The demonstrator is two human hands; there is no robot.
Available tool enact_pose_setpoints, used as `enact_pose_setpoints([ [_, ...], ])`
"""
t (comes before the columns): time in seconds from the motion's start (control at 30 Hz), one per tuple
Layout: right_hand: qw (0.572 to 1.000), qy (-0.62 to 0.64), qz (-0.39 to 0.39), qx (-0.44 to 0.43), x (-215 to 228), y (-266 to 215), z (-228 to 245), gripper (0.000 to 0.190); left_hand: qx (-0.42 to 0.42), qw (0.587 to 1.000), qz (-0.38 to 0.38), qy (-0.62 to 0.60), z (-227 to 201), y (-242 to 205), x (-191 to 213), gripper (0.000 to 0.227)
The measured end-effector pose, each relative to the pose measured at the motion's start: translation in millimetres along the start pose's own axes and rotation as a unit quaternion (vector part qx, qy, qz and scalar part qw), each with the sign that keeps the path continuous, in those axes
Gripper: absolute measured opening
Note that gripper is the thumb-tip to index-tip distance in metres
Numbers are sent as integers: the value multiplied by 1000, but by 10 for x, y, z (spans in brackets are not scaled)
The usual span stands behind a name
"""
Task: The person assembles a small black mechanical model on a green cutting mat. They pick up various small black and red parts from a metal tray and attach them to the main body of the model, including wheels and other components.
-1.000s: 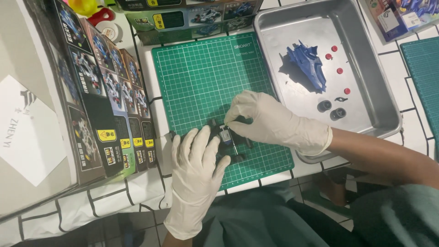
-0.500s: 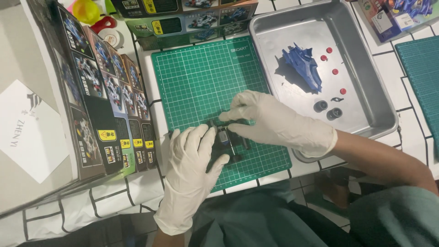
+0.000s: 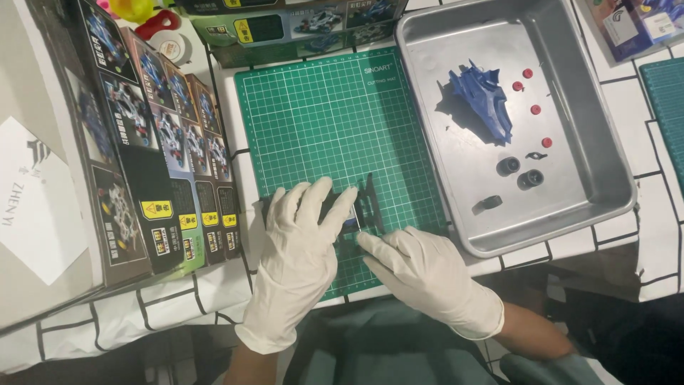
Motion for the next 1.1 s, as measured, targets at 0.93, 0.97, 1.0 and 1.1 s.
enact_pose_setpoints([
  [0.93, 990, -32, -84, -109, -107, -78, 23, 35, 33, 997, 70, 32, -35, 49, -18, 92],
  [0.97, 989, -13, -82, -125, -79, -81, 16, 35, 36, 995, 78, 48, -38, 44, -19, 103],
  [1.0, 988, -13, -83, -126, -83, -72, 8, 35, 35, 995, 78, 48, -38, 21, -23, 103],
  [1.1, 986, -30, -107, -121, -41, -54, 9, 42, 68, 993, 90, 30, -53, -47, -30, 96],
])
Point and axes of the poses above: each hand's wrist, its own y-axis towards the middle knuckle, its own x-axis out of the back of the hand, z = x × y, the point moved 1 cm from there along y, towards the middle knuckle, and after that the axes turned 5 degrees about -y, right-handed, at the moved point
